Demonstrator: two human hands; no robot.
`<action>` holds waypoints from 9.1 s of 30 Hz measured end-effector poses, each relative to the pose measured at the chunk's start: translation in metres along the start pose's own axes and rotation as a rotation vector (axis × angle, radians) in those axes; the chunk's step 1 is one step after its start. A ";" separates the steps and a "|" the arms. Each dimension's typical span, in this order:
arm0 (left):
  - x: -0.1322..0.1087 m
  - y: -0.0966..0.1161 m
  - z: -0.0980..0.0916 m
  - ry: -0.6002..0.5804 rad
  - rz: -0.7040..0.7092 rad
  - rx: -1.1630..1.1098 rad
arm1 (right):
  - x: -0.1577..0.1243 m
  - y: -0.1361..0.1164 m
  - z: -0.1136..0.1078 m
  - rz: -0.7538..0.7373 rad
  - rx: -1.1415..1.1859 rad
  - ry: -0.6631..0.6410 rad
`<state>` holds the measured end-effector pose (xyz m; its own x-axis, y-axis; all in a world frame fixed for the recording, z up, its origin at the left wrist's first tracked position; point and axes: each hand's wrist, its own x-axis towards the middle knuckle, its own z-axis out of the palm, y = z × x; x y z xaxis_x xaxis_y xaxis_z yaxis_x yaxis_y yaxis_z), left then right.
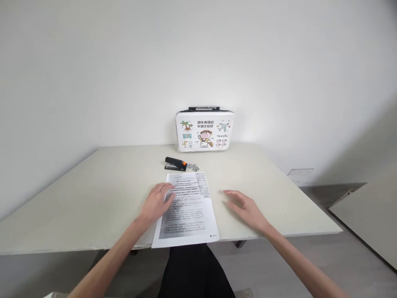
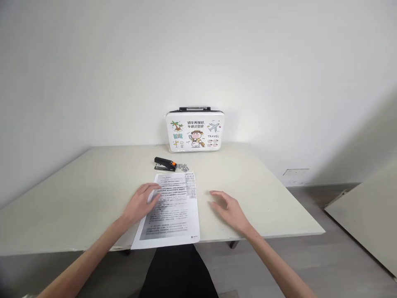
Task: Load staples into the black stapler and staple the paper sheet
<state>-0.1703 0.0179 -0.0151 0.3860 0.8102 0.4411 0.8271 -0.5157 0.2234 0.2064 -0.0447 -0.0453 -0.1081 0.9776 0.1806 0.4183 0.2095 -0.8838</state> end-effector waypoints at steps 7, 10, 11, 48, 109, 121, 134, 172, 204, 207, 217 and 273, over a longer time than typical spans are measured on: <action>0.127 -0.027 -0.005 -0.118 0.027 0.200 | 0.005 -0.003 0.001 -0.003 0.018 0.022; 0.162 -0.044 -0.002 -0.267 0.038 0.213 | 0.004 -0.004 0.000 0.008 0.022 0.019; 0.168 -0.049 -0.002 -0.311 0.039 0.214 | 0.004 -0.005 0.000 0.008 0.023 0.019; -0.006 0.046 0.012 -0.353 0.161 -0.072 | -0.014 -0.006 -0.080 -0.006 -0.312 -0.079; 0.158 0.028 0.060 -0.162 0.013 -0.104 | -0.028 0.021 -0.055 0.102 -0.163 0.243; 0.078 0.119 0.015 -0.423 -0.107 -0.940 | -0.028 0.021 -0.057 0.102 -0.171 0.255; 0.064 0.132 0.036 -0.387 -0.354 -1.237 | -0.030 0.020 -0.057 0.110 -0.175 0.261; 0.034 0.148 0.050 -0.252 -0.269 -0.822 | -0.029 0.017 -0.057 0.087 -0.200 0.271; 0.032 0.138 0.043 -0.282 -0.056 -0.581 | -0.030 0.020 -0.058 0.094 -0.210 0.275; 0.033 0.130 0.038 -0.295 0.041 -0.541 | -0.032 0.017 -0.059 0.103 -0.200 0.251; 0.042 0.125 0.044 -0.439 0.196 -0.762 | -0.034 0.021 -0.067 -0.027 -0.134 0.042; -0.049 0.129 -0.003 -0.538 0.340 -0.443 | -0.024 -0.005 -0.073 0.076 -0.417 -0.157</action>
<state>-0.0839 -0.0892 -0.0059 0.8287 0.5524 0.0903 0.4304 -0.7319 0.5282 0.2728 -0.0680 -0.0136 -0.1851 0.9824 0.0261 0.7543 0.1590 -0.6370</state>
